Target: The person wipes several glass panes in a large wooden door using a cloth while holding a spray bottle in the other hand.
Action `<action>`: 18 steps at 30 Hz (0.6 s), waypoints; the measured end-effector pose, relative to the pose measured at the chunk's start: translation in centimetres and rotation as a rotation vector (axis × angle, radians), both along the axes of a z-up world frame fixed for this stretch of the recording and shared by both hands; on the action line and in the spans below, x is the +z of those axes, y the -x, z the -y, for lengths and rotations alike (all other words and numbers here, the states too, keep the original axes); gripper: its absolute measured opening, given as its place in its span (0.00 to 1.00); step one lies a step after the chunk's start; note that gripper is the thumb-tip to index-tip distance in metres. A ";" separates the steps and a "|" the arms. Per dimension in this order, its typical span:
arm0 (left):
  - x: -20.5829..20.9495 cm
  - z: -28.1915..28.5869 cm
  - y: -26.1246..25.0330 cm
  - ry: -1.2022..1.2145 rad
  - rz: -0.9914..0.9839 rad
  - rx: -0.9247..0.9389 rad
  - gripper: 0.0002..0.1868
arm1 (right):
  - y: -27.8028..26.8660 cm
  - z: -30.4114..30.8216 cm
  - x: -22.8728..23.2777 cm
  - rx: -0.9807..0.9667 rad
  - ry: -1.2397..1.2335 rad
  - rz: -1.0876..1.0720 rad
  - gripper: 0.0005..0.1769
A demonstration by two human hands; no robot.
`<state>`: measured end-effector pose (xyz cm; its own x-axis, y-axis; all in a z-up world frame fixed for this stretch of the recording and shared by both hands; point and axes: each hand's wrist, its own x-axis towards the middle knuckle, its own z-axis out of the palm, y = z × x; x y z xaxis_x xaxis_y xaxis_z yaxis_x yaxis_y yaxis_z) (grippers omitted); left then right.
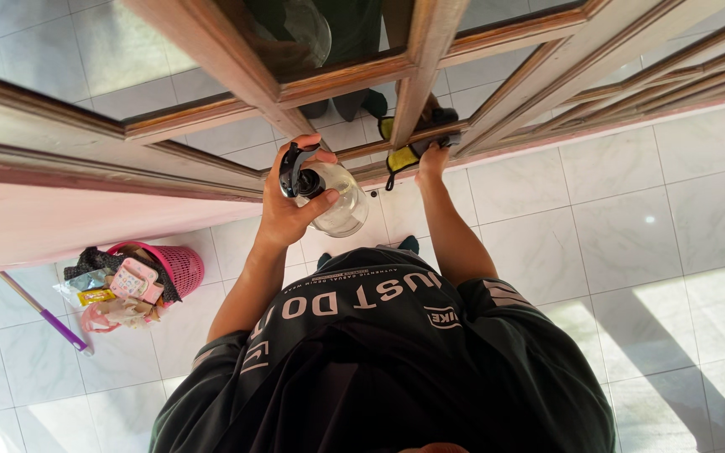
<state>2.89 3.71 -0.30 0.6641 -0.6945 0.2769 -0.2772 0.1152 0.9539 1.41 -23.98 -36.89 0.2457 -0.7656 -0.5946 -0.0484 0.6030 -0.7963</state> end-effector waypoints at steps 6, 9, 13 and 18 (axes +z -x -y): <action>0.7 -4.8 -0.9 -0.035 -0.047 0.046 0.39 | -3.0 -8.3 0.3 0.118 0.155 0.019 0.19; 0.8 -7.8 -1.3 -0.021 -0.073 0.070 0.40 | -4.6 -11.7 0.6 0.124 0.287 -0.089 0.20; 1.1 -11.8 -1.8 0.003 -0.048 0.082 0.39 | -6.3 -17.0 1.2 0.239 0.029 0.174 0.17; 1.4 -16.5 -2.5 0.023 -0.031 0.094 0.39 | -8.7 -23.2 2.7 0.302 -0.156 0.303 0.17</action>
